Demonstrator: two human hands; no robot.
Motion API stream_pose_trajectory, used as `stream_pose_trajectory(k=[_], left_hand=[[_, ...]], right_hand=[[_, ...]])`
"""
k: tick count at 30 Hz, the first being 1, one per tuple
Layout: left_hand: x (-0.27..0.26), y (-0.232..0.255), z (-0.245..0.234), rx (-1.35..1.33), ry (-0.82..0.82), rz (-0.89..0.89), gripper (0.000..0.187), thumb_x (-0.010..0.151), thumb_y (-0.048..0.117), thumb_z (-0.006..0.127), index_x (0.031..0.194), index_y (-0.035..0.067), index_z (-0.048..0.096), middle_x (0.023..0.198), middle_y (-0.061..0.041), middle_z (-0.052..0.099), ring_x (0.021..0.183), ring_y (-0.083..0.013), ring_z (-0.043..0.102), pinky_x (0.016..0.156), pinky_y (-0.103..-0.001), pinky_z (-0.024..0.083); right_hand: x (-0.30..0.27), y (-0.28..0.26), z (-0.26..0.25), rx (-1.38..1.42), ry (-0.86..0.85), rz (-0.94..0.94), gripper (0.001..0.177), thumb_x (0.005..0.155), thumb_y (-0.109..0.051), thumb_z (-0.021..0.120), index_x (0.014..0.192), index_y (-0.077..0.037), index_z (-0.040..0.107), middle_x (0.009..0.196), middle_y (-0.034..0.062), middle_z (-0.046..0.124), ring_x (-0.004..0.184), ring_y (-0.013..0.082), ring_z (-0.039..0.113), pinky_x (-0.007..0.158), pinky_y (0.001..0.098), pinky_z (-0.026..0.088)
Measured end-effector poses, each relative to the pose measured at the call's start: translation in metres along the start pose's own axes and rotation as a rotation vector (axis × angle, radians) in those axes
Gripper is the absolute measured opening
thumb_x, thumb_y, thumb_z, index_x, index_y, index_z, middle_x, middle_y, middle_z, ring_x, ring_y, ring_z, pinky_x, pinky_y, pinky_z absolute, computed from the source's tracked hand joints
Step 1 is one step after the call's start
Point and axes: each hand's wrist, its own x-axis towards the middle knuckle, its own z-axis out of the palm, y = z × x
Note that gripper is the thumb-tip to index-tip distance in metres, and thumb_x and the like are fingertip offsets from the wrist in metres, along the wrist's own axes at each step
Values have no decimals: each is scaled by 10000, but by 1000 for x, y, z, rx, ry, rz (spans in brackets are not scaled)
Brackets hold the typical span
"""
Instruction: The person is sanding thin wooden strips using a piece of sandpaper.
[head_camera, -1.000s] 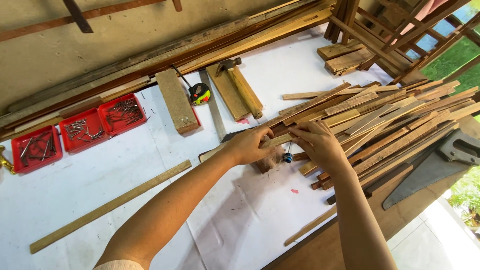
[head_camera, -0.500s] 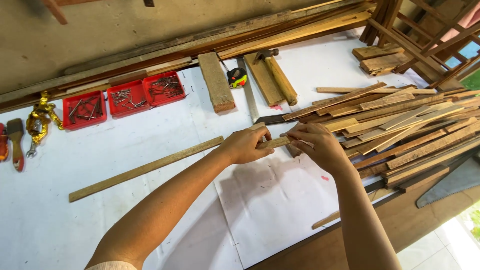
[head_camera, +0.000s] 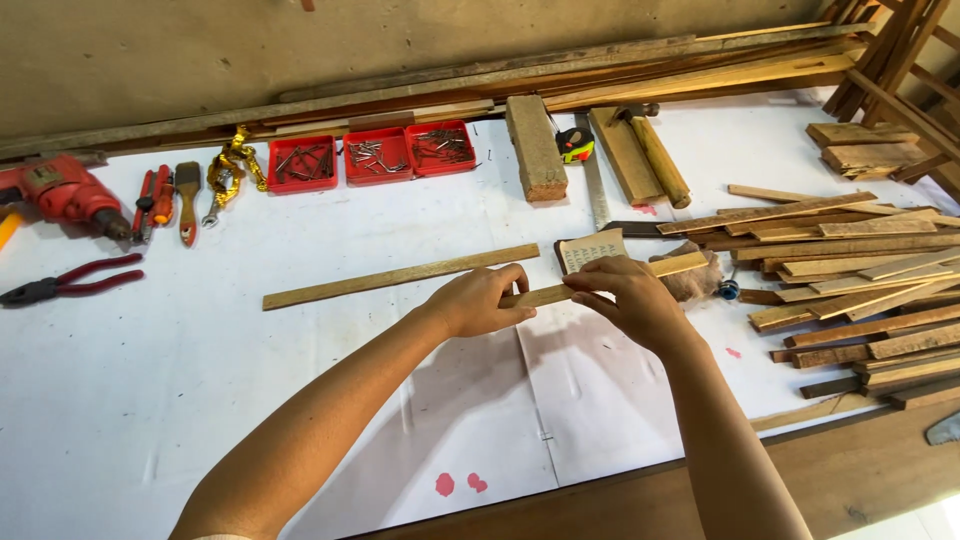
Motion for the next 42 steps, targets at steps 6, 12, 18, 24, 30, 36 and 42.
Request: stream_pose_trajectory(k=[6, 12, 18, 24, 30, 36, 42], left_hand=[[-50, -23, -15, 19, 31, -56, 405, 877, 480, 701, 1044, 124, 601, 793, -38, 735, 746, -230, 710, 689, -407, 541], [-88, -58, -23, 76, 135, -67, 392, 854, 478, 748, 966, 127, 613, 857, 2, 705, 803, -193, 679, 727, -386, 527], [-117, -90, -29, 52, 220, -99, 372, 805, 436, 797, 942, 129, 640, 958, 18, 644, 828, -175, 647, 733, -372, 536], [-133, -115, -33, 84, 220, -102, 348, 824, 451, 792, 952, 150, 675, 942, 23, 641, 858, -157, 644, 741, -359, 547], [-135, -133, -31, 81, 210, -96, 311, 802, 422, 793, 967, 173, 708, 926, 43, 632, 875, -136, 642, 746, -338, 555], [-139, -142, -36, 43, 161, -105, 266, 812, 386, 766, 909, 142, 721, 864, 33, 635, 851, -155, 652, 744, -335, 545], [-140, -146, -50, 27, 172, -53, 346, 781, 458, 781, 894, 136, 728, 852, 24, 651, 835, -166, 656, 748, -351, 546]], right_hand=[[23, -40, 25, 74, -124, 4, 263, 869, -206, 762, 1122, -139, 788, 1037, 64, 755, 887, 258, 718, 756, 384, 573], [43, -63, 61, 36, -177, -72, 260, 868, -206, 761, 1117, -137, 789, 1072, 75, 750, 923, 254, 724, 799, 381, 585], [60, -92, 87, 93, -269, 6, 271, 856, -210, 764, 1120, -159, 793, 1066, 60, 749, 940, 242, 721, 807, 386, 588], [74, -111, 108, 10, -391, 121, 283, 858, -259, 753, 1136, -218, 784, 1103, 22, 734, 981, 217, 714, 835, 373, 592], [77, -105, 128, -7, -432, 146, 303, 858, -296, 750, 1154, -233, 768, 1156, 8, 714, 999, 207, 714, 860, 365, 587], [85, -113, 129, 4, -449, 181, 295, 810, -298, 801, 1097, -227, 810, 1112, 22, 723, 1003, 219, 703, 871, 375, 570], [109, -110, 132, -10, -598, 220, 381, 714, -326, 870, 1076, -228, 802, 1041, 4, 767, 951, 189, 733, 857, 350, 587]])
